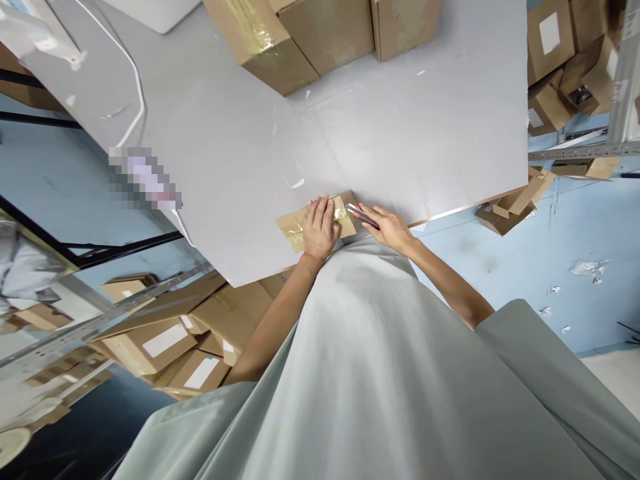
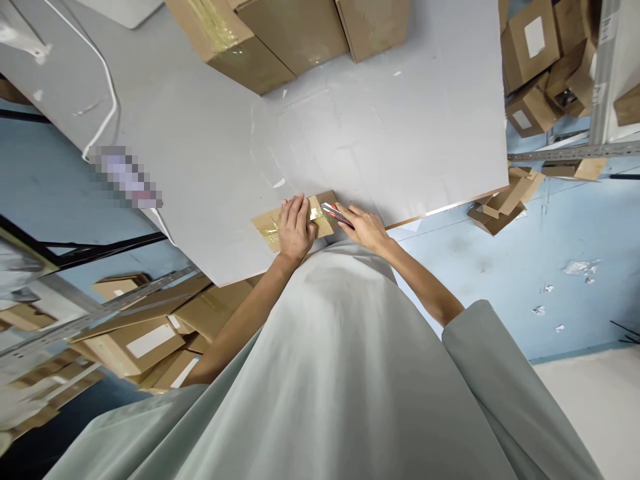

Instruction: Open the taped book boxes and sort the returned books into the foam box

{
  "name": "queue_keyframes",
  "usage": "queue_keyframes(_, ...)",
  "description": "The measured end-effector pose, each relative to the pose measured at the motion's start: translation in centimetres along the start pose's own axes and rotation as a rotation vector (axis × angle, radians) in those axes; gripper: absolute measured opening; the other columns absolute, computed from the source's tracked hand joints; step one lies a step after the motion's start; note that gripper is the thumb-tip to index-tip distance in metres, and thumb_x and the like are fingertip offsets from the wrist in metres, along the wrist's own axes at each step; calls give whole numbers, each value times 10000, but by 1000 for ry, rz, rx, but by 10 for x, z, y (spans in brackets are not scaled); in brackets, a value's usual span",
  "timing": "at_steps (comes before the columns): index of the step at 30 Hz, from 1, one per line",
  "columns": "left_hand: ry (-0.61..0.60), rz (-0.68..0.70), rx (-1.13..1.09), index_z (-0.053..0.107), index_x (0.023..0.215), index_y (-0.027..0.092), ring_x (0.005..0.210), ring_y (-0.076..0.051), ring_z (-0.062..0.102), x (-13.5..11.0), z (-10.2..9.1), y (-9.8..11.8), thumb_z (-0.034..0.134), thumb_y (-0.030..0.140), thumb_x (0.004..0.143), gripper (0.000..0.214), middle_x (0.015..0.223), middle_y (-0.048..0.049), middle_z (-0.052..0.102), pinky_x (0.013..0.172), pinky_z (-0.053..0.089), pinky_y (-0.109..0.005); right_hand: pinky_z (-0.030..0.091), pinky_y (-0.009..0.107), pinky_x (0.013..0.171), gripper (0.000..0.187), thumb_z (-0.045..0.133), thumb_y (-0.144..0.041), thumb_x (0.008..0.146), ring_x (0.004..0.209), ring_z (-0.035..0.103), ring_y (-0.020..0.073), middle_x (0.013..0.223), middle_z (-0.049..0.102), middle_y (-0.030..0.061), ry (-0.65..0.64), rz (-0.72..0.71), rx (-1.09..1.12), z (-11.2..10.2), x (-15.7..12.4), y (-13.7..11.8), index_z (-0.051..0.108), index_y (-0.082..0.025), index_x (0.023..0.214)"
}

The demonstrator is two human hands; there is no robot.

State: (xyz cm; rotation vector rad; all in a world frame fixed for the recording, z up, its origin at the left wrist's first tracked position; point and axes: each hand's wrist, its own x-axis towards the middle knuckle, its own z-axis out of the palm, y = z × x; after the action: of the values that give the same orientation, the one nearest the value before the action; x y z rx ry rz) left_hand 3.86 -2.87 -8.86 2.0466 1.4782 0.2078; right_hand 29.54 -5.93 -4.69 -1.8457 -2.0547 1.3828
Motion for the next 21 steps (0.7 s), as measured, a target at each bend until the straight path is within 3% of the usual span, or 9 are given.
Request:
queue_keyframes(10,-12,18,32,620,1550,151,1590,-366,518,-4,3,-5,513,335,989,600,1638,-208,612,1389,277,-648,602,341,875,593,502,-371,1143,1105,752,263,1403,720,112,-132,-55,-56,1,-36,8,467,-269,1726)
queue_keyframes(13,-20,14,26,619,1549,150,1584,-366,523,-1,-1,-1,505,342,989,603,1630,-205,620,1386,283,-644,603,356,890,575,511,-372,1125,1085,761,271,1387,736,114,-105,-47,5,7,-45,11,512,-253,1688)
queue_keyframes(17,-40,18,14,589,1575,141,1597,-356,499,8,-14,10,498,320,990,619,1666,-199,585,1389,275,-629,607,407,959,518,579,-400,1064,1135,763,310,1320,780,109,51,98,209,19,-50,16,601,-229,1552)
queue_keyframes(21,0,-94,4,564,1591,151,1551,-377,523,19,-36,18,536,330,974,643,1629,-208,601,1347,339,-619,619,422,899,401,631,-519,1031,987,787,318,1044,801,65,64,226,389,30,-38,13,670,-244,1320)
